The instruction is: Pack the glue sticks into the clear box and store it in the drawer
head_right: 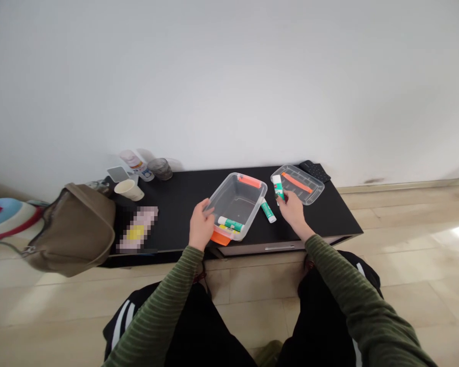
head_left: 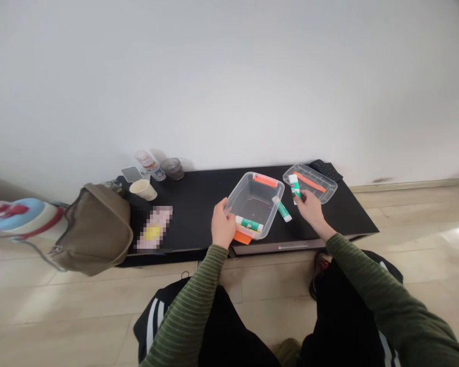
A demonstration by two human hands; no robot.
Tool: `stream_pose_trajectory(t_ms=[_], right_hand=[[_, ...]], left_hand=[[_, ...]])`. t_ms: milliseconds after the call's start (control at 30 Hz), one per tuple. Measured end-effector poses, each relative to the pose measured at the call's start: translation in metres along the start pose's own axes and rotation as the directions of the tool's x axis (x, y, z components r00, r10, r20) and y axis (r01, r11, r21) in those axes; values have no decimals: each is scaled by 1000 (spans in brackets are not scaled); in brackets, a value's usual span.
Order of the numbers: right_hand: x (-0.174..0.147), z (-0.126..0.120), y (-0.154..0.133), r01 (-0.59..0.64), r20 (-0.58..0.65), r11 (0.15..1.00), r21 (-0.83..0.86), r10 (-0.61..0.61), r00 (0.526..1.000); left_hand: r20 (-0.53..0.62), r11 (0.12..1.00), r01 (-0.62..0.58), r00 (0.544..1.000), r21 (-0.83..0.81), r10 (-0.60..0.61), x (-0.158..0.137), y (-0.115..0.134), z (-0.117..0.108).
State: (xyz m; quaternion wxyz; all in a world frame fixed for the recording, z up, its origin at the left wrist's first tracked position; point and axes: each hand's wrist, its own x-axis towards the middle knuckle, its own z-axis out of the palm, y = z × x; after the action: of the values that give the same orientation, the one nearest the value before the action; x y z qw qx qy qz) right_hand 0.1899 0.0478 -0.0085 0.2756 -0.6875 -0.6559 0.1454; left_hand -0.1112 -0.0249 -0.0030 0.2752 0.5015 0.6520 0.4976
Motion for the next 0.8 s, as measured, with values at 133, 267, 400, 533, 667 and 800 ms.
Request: stream_pose_trajectory(t_ms=[133,267,400,533,667,800], right_hand=[[0,-28,-47,353,-11,935,14,-353,936],[2,-35,-100,545,274,818,-182,-490,828],[10,-13,-135,637,639,692,-341,-327,697],[18,12,-153,630,787,658,-412,-92,611],[17,30,-163,578,801,696,-427,-7,599],[12,45,-161,558,813,717,-418,22,581]], left_hand=[[7,1000,-12,1000,15,12,1,-2,0],[16,1000,-10,1000,17,10,2,-1,0],[9,999,-26,1000,46,25,2,0,0],[16,999,-23,1000,41,23,2,0,1],[13,999,-33,999,42,32,2,-1,1],[-17,994,-77,997,83,79,1,-2,1]])
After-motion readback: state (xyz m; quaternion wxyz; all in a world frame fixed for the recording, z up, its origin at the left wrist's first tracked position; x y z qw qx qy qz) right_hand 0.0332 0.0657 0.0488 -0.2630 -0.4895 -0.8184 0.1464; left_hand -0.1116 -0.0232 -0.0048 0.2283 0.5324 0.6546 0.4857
